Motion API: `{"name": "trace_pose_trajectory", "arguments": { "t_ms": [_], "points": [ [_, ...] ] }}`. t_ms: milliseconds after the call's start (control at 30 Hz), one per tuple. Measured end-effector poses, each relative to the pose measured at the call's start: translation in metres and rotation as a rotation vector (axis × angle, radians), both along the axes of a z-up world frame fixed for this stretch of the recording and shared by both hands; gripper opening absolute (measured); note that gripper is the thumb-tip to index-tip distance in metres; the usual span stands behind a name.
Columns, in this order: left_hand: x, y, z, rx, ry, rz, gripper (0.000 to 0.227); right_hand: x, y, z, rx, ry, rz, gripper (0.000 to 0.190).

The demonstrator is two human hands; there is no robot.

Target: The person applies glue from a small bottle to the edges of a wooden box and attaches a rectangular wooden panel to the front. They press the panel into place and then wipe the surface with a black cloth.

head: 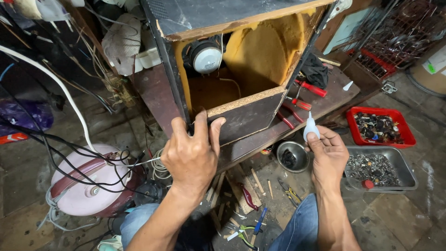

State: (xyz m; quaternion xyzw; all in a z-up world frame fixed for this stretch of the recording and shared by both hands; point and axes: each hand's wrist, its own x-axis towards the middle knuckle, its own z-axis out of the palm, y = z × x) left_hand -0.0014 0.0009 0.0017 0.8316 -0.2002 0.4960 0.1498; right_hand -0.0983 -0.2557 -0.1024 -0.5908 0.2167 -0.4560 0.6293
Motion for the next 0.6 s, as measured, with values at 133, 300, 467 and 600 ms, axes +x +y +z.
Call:
{"name": "trace_pose_trajectory", "arguments": {
  "t_ms": [133, 300, 467, 600],
  "points": [
    [0.0000, 0.0000, 0.0004, 0.001, -0.004, 0.003, 0.038, -0.0003, -0.0007, -0.0004, 0.007, -0.004, 0.000, 0.028],
    [0.0008, -0.0001, -0.0011, 0.003, -0.014, 0.023, 0.039, -0.0010, -0.0020, -0.0018, -0.010, 0.009, 0.004, 0.028],
    [-0.0022, -0.0028, -0.0024, 0.024, -0.051, 0.070, 0.037, -0.0012, 0.0013, 0.0025, -0.002, 0.014, -0.001, 0.027],
    [-0.0045, -0.0018, -0.0021, 0.052, -0.080, 0.103, 0.033, -0.0015, 0.0009, 0.0016, 0.007, 0.003, -0.002, 0.027]
  ]
}}
